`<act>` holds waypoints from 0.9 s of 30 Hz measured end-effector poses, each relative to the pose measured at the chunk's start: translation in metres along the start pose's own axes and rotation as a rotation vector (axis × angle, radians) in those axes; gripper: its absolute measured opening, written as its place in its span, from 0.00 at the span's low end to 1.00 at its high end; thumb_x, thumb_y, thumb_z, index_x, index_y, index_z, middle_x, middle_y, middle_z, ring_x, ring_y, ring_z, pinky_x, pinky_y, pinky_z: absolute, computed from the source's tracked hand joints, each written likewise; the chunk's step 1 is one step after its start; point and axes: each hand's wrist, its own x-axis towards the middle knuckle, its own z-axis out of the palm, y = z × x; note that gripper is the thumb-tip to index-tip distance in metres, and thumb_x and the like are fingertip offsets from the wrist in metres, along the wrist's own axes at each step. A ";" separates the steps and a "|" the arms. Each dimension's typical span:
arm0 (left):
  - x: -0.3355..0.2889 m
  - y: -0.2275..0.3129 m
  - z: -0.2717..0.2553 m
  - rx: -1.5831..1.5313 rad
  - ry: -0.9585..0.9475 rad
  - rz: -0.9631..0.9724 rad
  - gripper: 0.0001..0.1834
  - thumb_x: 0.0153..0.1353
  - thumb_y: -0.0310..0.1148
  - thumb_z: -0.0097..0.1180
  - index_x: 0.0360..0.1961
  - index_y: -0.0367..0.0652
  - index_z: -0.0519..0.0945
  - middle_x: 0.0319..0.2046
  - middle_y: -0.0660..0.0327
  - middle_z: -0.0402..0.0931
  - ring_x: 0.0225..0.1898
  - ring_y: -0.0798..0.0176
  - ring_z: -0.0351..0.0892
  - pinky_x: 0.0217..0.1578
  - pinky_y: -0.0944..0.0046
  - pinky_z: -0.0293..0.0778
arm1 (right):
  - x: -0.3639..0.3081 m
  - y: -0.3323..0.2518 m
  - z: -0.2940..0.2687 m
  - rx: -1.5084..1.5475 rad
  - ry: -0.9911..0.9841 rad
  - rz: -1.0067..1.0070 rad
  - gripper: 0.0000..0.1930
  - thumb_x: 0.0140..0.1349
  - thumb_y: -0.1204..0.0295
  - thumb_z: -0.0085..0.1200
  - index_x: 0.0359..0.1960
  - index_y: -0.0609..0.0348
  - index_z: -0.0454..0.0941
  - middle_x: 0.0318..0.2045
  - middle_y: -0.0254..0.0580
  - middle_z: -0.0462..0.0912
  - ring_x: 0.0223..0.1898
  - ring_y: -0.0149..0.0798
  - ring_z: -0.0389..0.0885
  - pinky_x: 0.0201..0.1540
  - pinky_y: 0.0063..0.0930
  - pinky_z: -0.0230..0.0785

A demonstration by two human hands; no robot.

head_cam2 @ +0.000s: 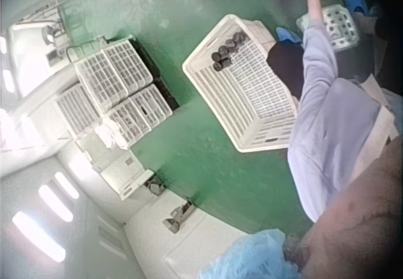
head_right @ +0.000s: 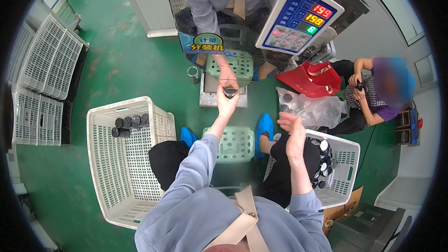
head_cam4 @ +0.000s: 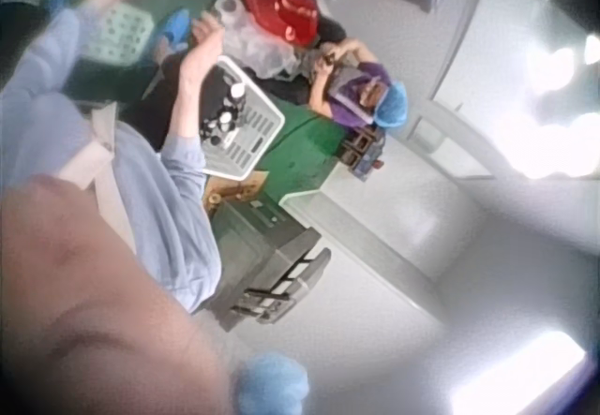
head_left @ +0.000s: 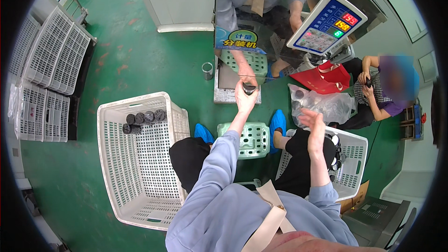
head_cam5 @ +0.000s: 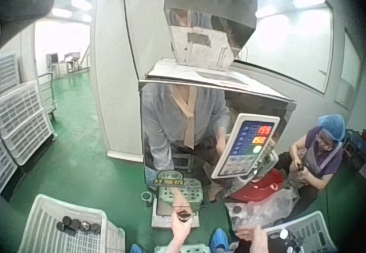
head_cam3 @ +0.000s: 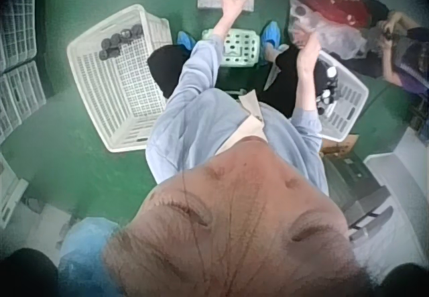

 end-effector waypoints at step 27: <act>-0.185 0.017 -0.066 0.001 -0.246 0.001 0.36 0.51 0.28 0.73 0.62 0.40 0.72 0.54 0.52 0.77 0.55 0.54 0.80 0.58 0.57 0.75 | -0.162 0.185 -0.246 -0.724 0.689 0.375 0.16 0.72 0.59 0.51 0.49 0.56 0.85 0.44 0.50 0.88 0.46 0.48 0.87 0.51 0.38 0.77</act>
